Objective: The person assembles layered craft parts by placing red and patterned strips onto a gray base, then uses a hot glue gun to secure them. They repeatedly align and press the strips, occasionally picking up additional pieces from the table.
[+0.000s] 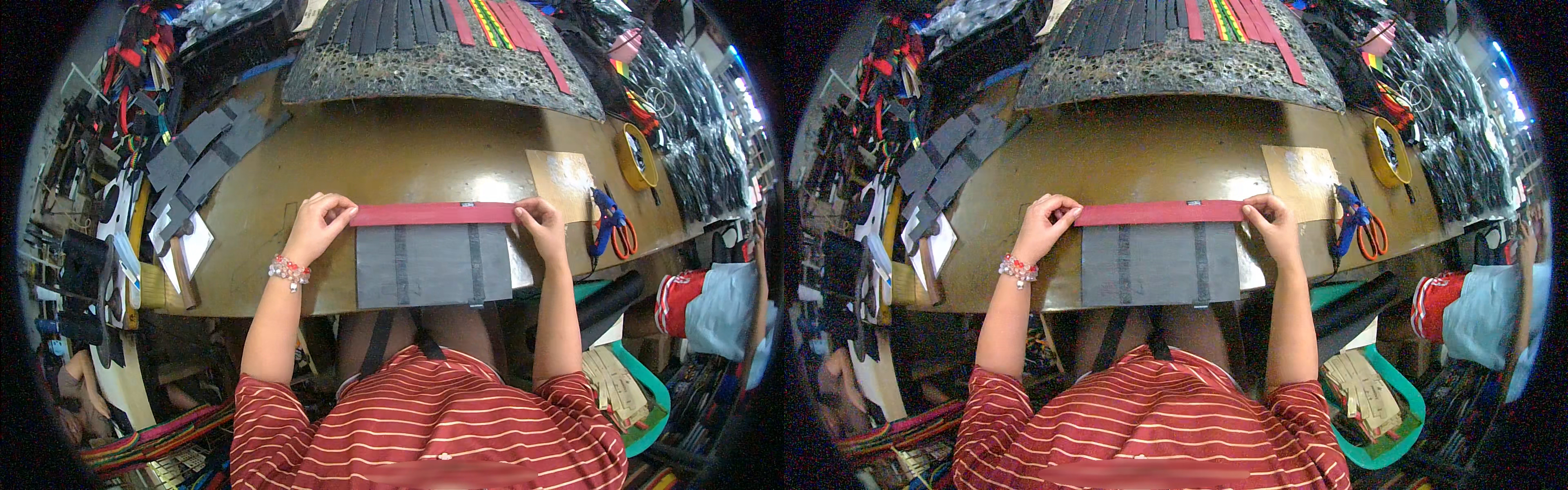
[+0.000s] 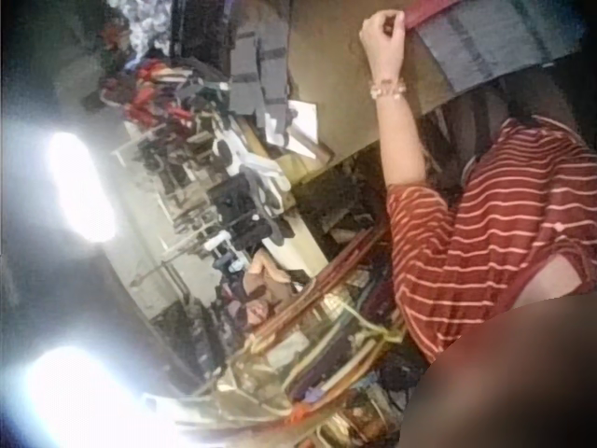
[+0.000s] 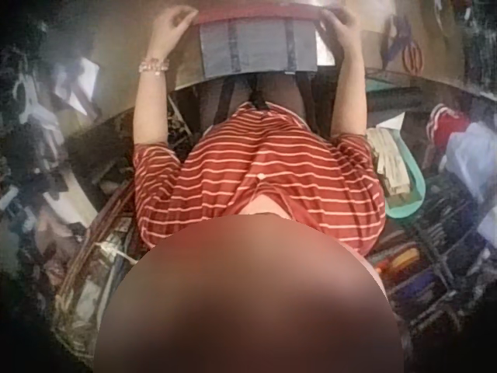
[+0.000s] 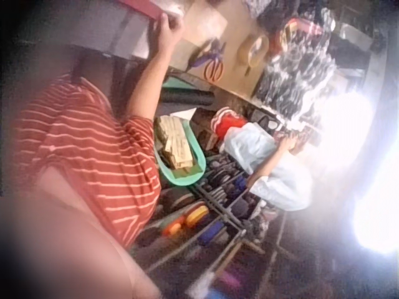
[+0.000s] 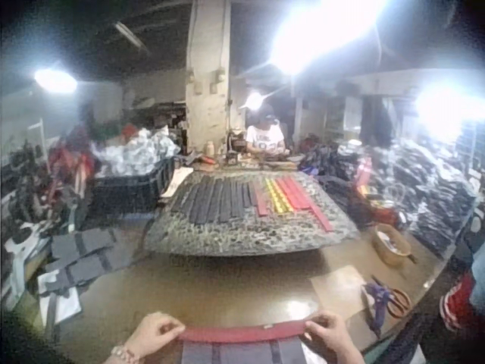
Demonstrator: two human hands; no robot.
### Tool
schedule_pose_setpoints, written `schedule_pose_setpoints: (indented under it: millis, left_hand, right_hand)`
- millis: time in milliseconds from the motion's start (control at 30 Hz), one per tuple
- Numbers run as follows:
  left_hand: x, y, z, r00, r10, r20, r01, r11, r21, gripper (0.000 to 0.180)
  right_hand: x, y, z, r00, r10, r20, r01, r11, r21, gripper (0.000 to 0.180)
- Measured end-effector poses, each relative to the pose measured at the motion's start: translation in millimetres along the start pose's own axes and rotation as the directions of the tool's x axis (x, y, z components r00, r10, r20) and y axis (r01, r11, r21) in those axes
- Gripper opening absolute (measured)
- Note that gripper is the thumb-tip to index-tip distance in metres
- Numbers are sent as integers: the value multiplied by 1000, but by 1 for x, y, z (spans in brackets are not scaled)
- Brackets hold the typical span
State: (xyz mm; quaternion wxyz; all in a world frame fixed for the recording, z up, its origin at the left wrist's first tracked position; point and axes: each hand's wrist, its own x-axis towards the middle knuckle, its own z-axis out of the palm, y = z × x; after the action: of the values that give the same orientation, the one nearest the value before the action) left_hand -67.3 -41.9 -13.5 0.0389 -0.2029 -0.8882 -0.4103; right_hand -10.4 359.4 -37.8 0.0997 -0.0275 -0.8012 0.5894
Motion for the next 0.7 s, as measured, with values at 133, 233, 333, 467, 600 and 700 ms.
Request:
schedule_pose_setpoints:
  millis: [133,233,333,467,600,700]
  left_hand:
    - [-2,-4,2,999,21,28,-23,996,91,14]
    - [-3,-5,5,1000,-7,-18,7,1000,9,12]
    - [-5,-3,5,996,-67,-66,66,998,-21,10]
    - [-7,0,1,995,15,-100,-13,1000,24,9]
    - [-7,-2,-1,1000,11,-28,-9,997,73,8]
    - [-8,-5,1,1000,-26,12,25,998,57,9]
  right_hand:
    - [-5,-4,1,997,-73,-35,66,985,-162,12]
    - [-9,-10,0,997,-46,-54,21,919,-393,12]
    - [-13,-16,1,995,32,-92,-58,951,-303,11]
    - [-14,-18,4,987,-140,-78,100,919,-381,10]
    - [-12,-14,8,997,-59,-50,36,927,-373,10]
    - [-12,-9,8,997,4,-76,-32,930,-367,11]
